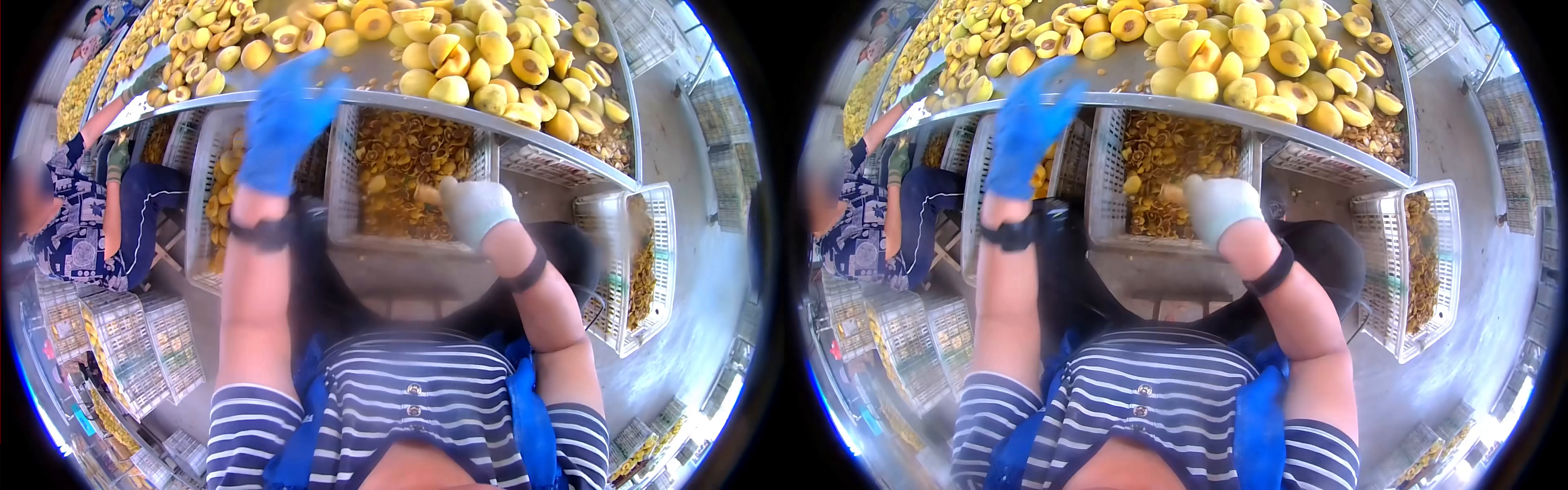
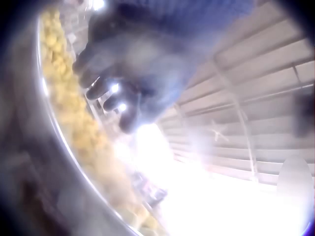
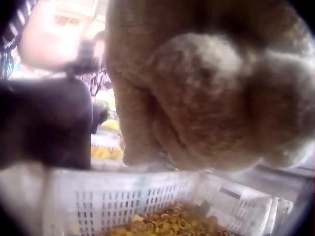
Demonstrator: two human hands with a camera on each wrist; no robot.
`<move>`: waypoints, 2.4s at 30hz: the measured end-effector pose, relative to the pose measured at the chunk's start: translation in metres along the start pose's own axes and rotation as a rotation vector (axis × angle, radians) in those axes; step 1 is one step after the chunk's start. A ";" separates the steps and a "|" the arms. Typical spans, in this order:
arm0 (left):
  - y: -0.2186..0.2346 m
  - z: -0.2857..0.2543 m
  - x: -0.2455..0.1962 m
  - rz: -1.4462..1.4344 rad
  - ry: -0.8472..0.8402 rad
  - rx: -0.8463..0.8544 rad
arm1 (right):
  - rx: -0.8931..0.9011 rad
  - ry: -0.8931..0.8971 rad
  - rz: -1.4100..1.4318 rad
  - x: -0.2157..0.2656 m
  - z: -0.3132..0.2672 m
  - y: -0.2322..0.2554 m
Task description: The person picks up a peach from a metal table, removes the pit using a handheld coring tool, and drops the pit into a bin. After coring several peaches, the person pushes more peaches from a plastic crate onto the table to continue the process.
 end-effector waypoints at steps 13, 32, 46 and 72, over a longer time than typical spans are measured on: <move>-0.141 0.069 -0.030 -0.057 -0.192 0.572 | -0.128 -0.065 0.187 -0.018 0.009 0.005; -0.125 0.053 -0.065 -0.417 0.055 0.540 | -0.617 -0.045 1.018 -0.010 0.032 0.023; -0.038 0.013 -0.046 -0.953 0.111 0.142 | -0.487 0.049 0.768 0.015 0.024 0.034; -0.032 0.001 -0.043 -1.288 0.436 -0.009 | -0.216 0.086 1.026 0.050 0.052 0.022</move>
Point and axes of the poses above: each hand's wrist, its own z-axis towards the middle knuckle, its own y-axis out of the back of the hand, x = y × z, the point moved 2 cm from there along z, towards the middle knuckle, and after that the axes turned 4 degrees about x, right-handed, at the moved point
